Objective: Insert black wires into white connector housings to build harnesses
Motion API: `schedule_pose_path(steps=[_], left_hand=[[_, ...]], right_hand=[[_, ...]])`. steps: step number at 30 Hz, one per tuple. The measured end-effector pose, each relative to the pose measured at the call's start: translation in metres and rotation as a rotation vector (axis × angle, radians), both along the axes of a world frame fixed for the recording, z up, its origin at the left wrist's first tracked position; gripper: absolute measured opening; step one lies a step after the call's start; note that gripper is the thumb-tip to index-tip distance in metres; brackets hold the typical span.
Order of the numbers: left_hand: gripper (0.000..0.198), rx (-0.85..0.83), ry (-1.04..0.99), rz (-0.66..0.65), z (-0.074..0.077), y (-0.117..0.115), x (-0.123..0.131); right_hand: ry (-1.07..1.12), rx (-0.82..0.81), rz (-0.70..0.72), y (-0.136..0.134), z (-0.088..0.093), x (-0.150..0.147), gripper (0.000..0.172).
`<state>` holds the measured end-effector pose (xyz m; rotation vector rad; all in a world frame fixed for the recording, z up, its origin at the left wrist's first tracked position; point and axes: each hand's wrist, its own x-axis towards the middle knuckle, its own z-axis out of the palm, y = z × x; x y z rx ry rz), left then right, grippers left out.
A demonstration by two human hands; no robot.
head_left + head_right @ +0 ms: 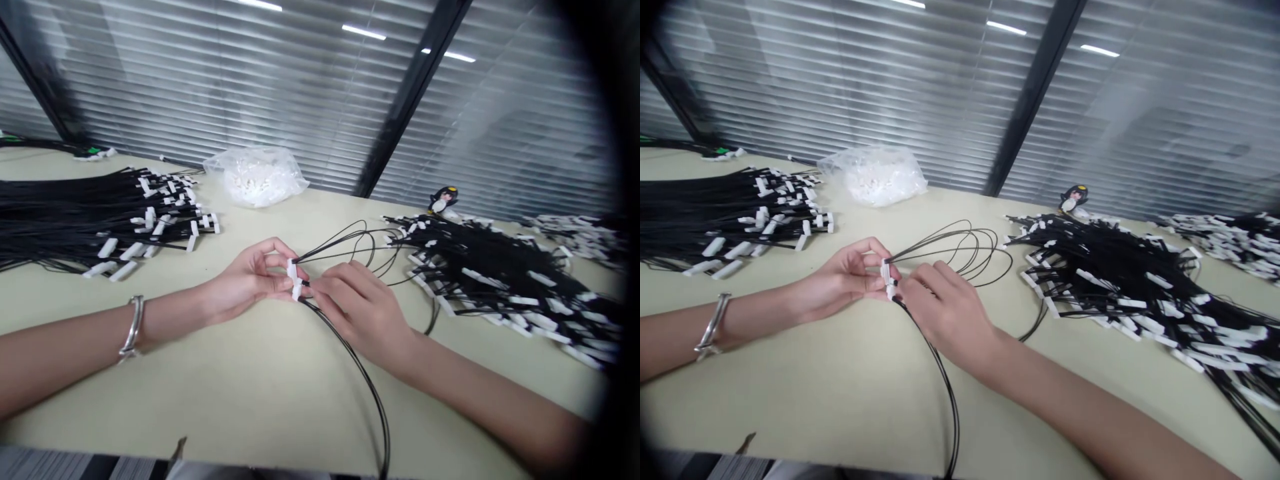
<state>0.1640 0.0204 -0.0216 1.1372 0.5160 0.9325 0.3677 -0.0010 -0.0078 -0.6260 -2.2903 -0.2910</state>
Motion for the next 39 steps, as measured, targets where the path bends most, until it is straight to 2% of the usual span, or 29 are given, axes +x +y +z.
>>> schedule_pose_path(steps=[4,10,15,17,19,24,39], left_hand=[[0.024,-0.002,0.014,-0.005,0.0005,0.0007,-0.0003],[0.023,0.017,0.014,-0.034,0.0019,0.0000,0.0002],[0.023,0.015,0.019,-0.029,0.0014,-0.0002,0.0006],[0.023,0.009,0.017,-0.021,0.0010,-0.0001,0.0004],[0.024,0.007,0.018,-0.017,0.0009,-0.0001,-0.0001],[0.023,0.002,0.032,-0.015,0.0011,-0.0003,-0.0002],[0.024,0.007,0.020,-0.027,0.0000,0.0003,-0.0003]], right_hand=[[-0.094,0.056,-0.015,-0.0013,0.0016,-0.0009,0.007],[-0.099,0.078,0.006,-0.0026,0.0040,-0.0031,0.008],[-0.230,0.189,-0.007,0.0019,0.0013,0.0012,0.011],[-0.219,0.171,-0.028,0.0026,0.0017,0.0028,0.008],[-0.155,0.099,-0.052,0.0021,0.0031,0.0035,0.003],[-0.046,-0.080,-0.064,-0.0003,0.0042,0.0024,0.003],[-0.081,0.019,-0.058,0.0010,-0.0007,0.0026,0.003]])
